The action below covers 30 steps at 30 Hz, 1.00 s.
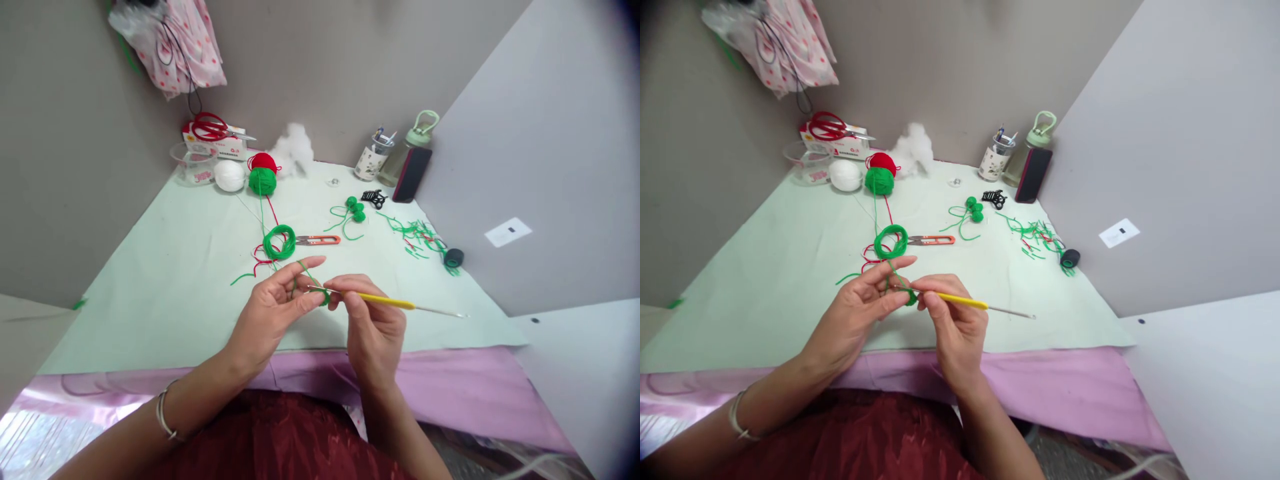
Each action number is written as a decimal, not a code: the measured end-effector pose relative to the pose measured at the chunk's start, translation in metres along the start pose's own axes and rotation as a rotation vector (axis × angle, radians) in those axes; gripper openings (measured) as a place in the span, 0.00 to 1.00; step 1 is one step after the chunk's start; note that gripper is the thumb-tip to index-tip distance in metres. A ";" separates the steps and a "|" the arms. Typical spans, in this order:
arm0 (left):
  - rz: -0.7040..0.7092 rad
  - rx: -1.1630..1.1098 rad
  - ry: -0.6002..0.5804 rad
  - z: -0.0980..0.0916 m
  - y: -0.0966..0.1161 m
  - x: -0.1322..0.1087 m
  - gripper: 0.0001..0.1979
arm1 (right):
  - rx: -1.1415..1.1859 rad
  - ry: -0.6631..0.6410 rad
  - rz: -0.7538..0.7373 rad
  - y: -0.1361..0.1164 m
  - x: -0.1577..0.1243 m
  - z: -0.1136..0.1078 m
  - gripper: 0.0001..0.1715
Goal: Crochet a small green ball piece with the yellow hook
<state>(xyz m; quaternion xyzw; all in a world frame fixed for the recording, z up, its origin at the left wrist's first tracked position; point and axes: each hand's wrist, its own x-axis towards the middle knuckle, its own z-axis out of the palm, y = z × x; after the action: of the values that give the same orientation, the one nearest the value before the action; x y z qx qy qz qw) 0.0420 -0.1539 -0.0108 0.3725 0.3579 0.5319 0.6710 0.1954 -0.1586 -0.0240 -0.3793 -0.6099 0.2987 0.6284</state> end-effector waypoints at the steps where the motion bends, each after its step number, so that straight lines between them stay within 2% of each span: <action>1: -0.001 -0.023 0.010 0.001 0.000 0.000 0.25 | -0.083 0.000 -0.068 0.000 -0.002 0.001 0.12; 4: -0.074 -0.111 -0.016 0.002 -0.001 0.000 0.30 | -0.367 0.021 -0.319 0.003 -0.008 0.001 0.19; 6: -0.186 -0.179 -0.072 0.001 0.000 0.001 0.28 | -0.422 0.039 -0.402 0.004 -0.010 0.000 0.21; 8: -0.249 -0.228 -0.089 -0.002 0.001 0.003 0.23 | -0.323 0.064 -0.337 0.002 -0.007 -0.001 0.18; 9: -0.232 -0.227 -0.070 -0.003 0.002 0.003 0.22 | -0.247 0.086 -0.271 0.002 -0.005 -0.001 0.16; 12: -0.020 -0.086 0.042 -0.002 0.002 0.004 0.19 | -0.060 0.096 -0.091 0.002 -0.001 0.002 0.13; 14: 0.046 -0.020 0.065 0.001 0.001 0.003 0.22 | -0.126 0.061 -0.136 0.004 -0.001 0.005 0.14; 17: -0.129 -0.151 -0.024 0.002 -0.001 0.002 0.24 | -0.334 0.102 -0.358 0.009 -0.004 0.005 0.19; 19: -0.207 -0.231 -0.053 -0.001 0.000 0.004 0.22 | -0.278 0.095 -0.274 0.008 -0.004 0.003 0.16; 20: -0.191 -0.229 -0.037 -0.002 0.000 0.005 0.20 | -0.198 0.128 -0.195 0.008 -0.002 0.002 0.13; 22: -0.084 -0.156 0.032 -0.004 0.002 0.005 0.19 | -0.020 0.143 -0.045 0.006 0.001 0.001 0.10; 24: 0.012 -0.058 0.077 -0.003 0.002 0.005 0.20 | 0.080 0.125 0.042 0.005 0.003 0.003 0.10; 26: 0.022 -0.035 0.061 0.000 0.000 0.002 0.23 | 0.073 0.095 0.058 0.006 0.002 0.006 0.10; 30: -0.094 -0.161 -0.008 0.005 -0.002 -0.001 0.29 | -0.003 0.075 -0.003 0.007 -0.003 0.010 0.09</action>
<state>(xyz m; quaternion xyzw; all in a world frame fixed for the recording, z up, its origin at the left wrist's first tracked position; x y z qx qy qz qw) 0.0469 -0.1559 -0.0107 0.3026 0.3283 0.5252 0.7244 0.1855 -0.1561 -0.0323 -0.3901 -0.5872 0.2823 0.6506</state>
